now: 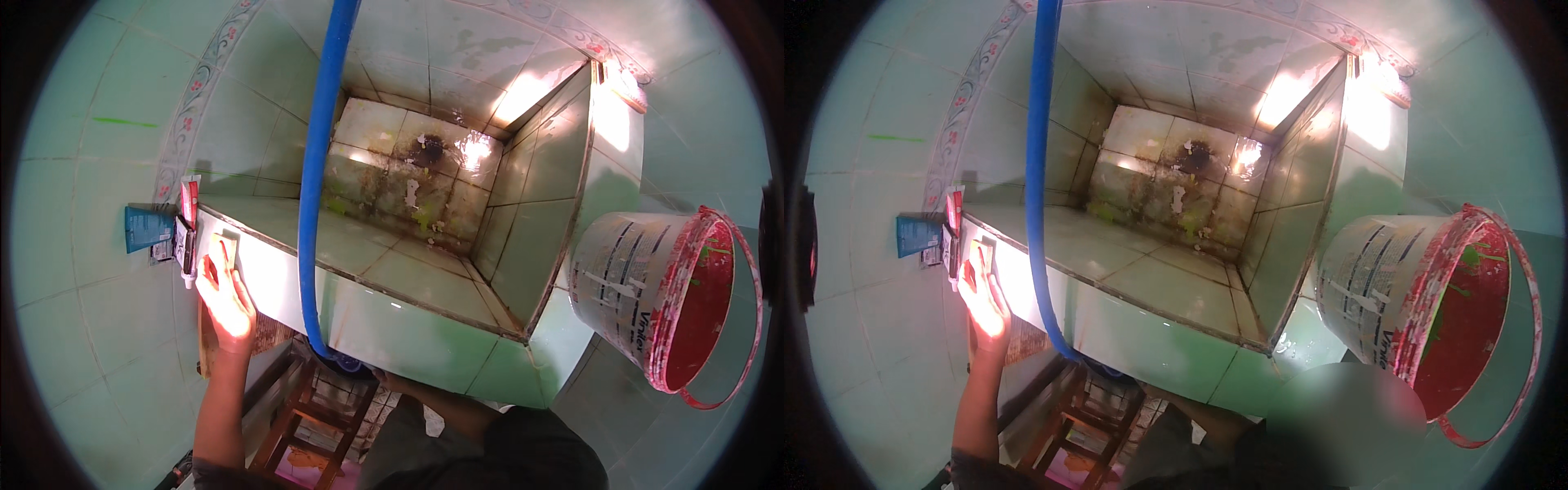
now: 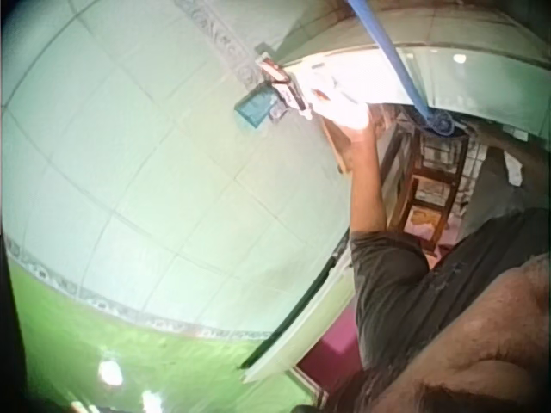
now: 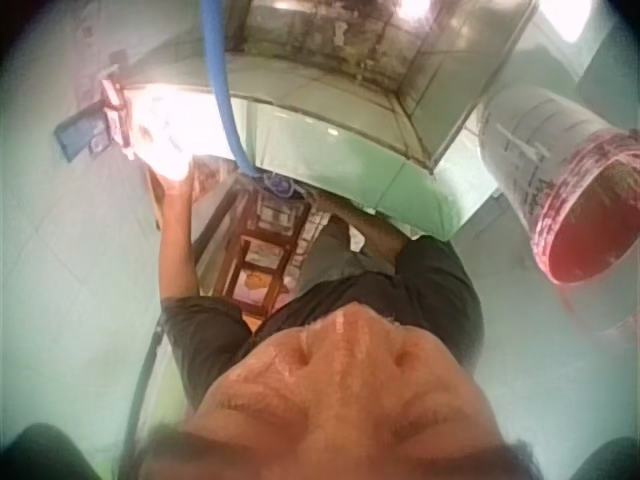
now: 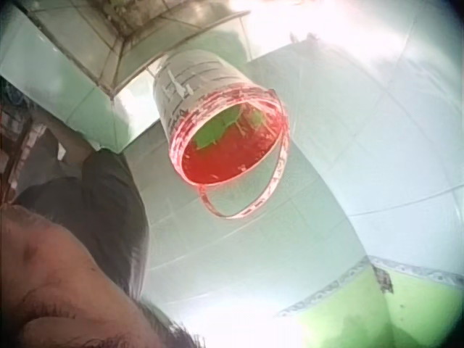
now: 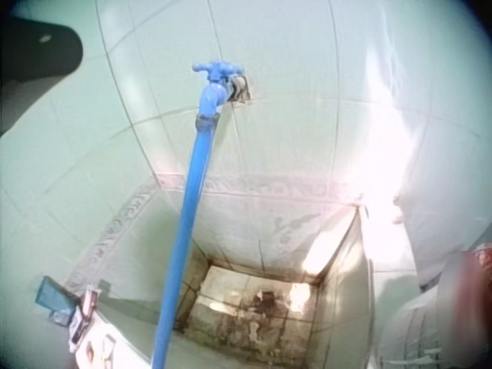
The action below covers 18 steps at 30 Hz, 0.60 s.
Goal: The person cleans a tiled wall section by hand using water and a cloth. They scoop water from a bucket using a blue scoop, pour it onto the tiles, and scrub the surface with a cloth before rinsing with more water.
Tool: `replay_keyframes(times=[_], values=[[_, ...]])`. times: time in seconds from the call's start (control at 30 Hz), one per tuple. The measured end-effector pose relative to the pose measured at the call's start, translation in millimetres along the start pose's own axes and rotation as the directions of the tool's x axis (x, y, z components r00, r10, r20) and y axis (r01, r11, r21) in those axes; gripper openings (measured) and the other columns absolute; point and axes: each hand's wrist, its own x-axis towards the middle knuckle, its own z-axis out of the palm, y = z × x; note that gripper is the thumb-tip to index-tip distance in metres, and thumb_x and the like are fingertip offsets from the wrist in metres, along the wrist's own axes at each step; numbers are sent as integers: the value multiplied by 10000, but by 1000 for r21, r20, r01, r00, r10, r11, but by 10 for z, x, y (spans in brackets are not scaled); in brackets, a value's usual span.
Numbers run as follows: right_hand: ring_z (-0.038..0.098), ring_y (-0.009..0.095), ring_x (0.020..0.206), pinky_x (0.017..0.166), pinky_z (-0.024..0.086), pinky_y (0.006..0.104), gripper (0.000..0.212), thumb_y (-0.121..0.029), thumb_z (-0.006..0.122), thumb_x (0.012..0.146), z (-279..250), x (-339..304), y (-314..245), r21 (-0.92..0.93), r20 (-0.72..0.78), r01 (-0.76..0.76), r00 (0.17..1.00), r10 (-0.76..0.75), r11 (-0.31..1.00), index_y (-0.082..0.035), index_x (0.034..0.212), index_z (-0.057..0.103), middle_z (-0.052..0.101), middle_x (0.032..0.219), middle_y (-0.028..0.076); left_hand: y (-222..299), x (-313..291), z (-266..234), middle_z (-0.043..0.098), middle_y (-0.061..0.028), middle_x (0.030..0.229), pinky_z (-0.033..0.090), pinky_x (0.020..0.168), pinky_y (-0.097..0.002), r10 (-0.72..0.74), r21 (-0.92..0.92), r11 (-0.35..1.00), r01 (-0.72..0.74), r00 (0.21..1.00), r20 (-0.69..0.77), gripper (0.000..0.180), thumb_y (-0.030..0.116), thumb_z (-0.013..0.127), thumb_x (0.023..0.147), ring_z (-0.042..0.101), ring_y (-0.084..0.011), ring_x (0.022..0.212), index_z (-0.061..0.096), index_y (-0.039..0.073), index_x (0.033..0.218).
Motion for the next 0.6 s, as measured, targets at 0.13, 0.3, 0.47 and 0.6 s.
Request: replay_keyframes(times=[0.13,0.3,0.47,0.6], values=[[692,301,914,876,518,400,510,-299,448,1046,-389,-576,-614,185,213,17,975,-57,983,-167,1524,325,689,985,221,35,53,66,433,-15,1462,366,1063,-227,-57,-45,998,53,994,-98,396,109,513,1012,389,-86,1353,388,72,1386],[671,281,1020,919,501,376,567,-346,467,1046,-902,-1181,-1201,334,358,-35,929,-93,942,-230,1567,274,672,1132,202,59,16,22,500,-56,1354,402,1023,-273,484,792,377,-480,831,273,352,105,546,990,504,-148,1226,483,46,1331],[675,316,1004,931,490,368,561,-313,474,1046,-1678,-1821,-2022,338,158,129,969,-192,932,-213,1563,281,663,1165,189,104,84,1,559,-214,1216,446,986,-398,541,727,151,-670,671,507,547,-41,561,866,563,-373,1109,465,11,1402],[640,286,1122,1000,458,359,552,-319,465,1052,-2371,-2395,-2644,321,314,-132,949,26,938,-219,1564,283,625,1309,157,436,-41,210,551,-250,1212,470,964,-417,535,671,221,-708,663,524,491,-46,525,875,573,-408,1080,477,-18,1363]])
